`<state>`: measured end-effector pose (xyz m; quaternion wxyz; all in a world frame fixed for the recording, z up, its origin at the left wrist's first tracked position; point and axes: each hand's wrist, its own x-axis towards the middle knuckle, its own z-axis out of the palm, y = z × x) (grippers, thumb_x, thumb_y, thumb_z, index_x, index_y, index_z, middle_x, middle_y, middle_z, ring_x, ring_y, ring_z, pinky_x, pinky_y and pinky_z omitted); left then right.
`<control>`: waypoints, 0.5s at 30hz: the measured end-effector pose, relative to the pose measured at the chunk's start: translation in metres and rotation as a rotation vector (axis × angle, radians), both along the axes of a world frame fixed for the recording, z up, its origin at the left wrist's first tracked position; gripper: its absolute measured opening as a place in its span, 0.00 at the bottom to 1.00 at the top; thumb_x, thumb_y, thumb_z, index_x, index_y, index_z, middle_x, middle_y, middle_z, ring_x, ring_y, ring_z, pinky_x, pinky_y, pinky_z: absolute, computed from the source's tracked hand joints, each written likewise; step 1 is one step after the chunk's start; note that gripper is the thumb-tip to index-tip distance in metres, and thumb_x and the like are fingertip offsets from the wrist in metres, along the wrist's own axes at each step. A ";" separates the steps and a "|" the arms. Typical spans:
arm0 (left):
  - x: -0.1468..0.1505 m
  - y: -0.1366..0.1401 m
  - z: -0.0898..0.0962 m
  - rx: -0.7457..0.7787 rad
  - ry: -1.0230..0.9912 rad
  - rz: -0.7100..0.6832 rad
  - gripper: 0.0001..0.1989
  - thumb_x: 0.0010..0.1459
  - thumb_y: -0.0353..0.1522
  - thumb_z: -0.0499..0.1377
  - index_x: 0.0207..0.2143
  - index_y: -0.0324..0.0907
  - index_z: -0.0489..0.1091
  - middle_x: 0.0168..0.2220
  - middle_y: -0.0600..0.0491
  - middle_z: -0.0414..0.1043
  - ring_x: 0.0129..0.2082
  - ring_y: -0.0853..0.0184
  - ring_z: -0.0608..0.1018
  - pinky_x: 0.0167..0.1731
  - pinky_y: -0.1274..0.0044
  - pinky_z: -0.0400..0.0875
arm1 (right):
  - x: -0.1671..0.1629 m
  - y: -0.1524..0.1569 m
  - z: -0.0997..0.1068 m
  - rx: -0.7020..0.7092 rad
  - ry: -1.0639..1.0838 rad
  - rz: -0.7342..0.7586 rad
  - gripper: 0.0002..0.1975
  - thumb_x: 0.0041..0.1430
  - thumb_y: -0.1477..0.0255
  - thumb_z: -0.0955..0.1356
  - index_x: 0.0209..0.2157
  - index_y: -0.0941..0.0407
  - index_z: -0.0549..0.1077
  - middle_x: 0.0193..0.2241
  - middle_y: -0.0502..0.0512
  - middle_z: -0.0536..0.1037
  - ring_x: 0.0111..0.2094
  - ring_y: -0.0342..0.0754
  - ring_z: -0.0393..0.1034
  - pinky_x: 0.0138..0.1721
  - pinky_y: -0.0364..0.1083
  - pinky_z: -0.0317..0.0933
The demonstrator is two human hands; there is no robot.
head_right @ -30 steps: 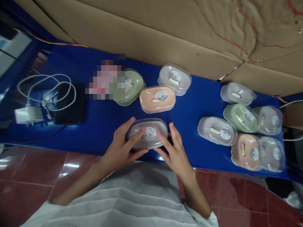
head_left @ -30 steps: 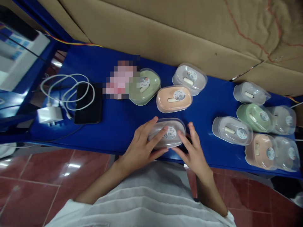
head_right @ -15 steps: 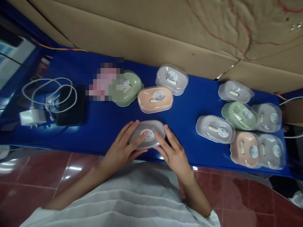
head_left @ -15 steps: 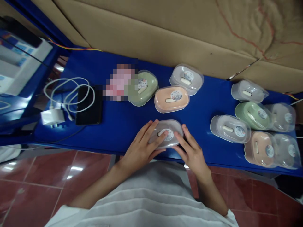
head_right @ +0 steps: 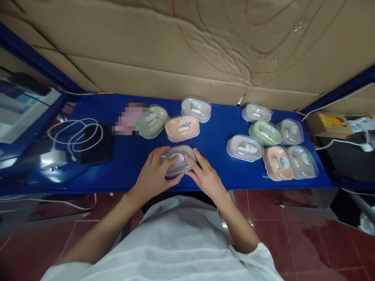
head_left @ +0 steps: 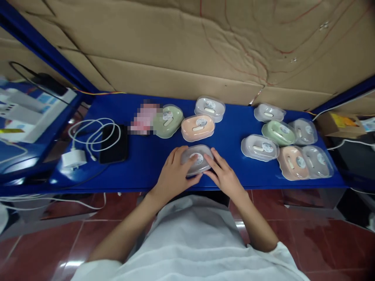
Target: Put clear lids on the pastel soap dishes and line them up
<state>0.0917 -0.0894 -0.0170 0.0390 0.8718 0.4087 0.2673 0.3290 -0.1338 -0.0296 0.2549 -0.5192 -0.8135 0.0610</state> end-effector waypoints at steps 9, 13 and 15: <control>0.017 0.004 -0.006 -0.019 0.174 0.120 0.38 0.68 0.53 0.64 0.74 0.52 0.64 0.73 0.36 0.62 0.69 0.39 0.70 0.60 0.54 0.76 | 0.005 0.007 -0.007 -0.099 0.155 0.013 0.39 0.79 0.66 0.63 0.81 0.41 0.39 0.81 0.57 0.46 0.80 0.58 0.46 0.76 0.62 0.56; 0.014 0.001 -0.002 -0.014 0.210 0.090 0.38 0.69 0.52 0.62 0.75 0.52 0.61 0.73 0.35 0.62 0.70 0.37 0.69 0.60 0.53 0.75 | 0.003 0.006 -0.007 -0.124 0.153 -0.006 0.36 0.78 0.64 0.64 0.80 0.42 0.46 0.81 0.55 0.47 0.79 0.56 0.50 0.75 0.58 0.59; 0.013 0.000 0.001 -0.016 0.224 0.074 0.37 0.69 0.52 0.62 0.75 0.52 0.61 0.73 0.35 0.62 0.70 0.37 0.69 0.59 0.53 0.75 | -0.002 0.002 -0.006 -0.134 0.117 -0.044 0.35 0.78 0.64 0.64 0.80 0.43 0.50 0.80 0.54 0.50 0.78 0.57 0.53 0.72 0.56 0.64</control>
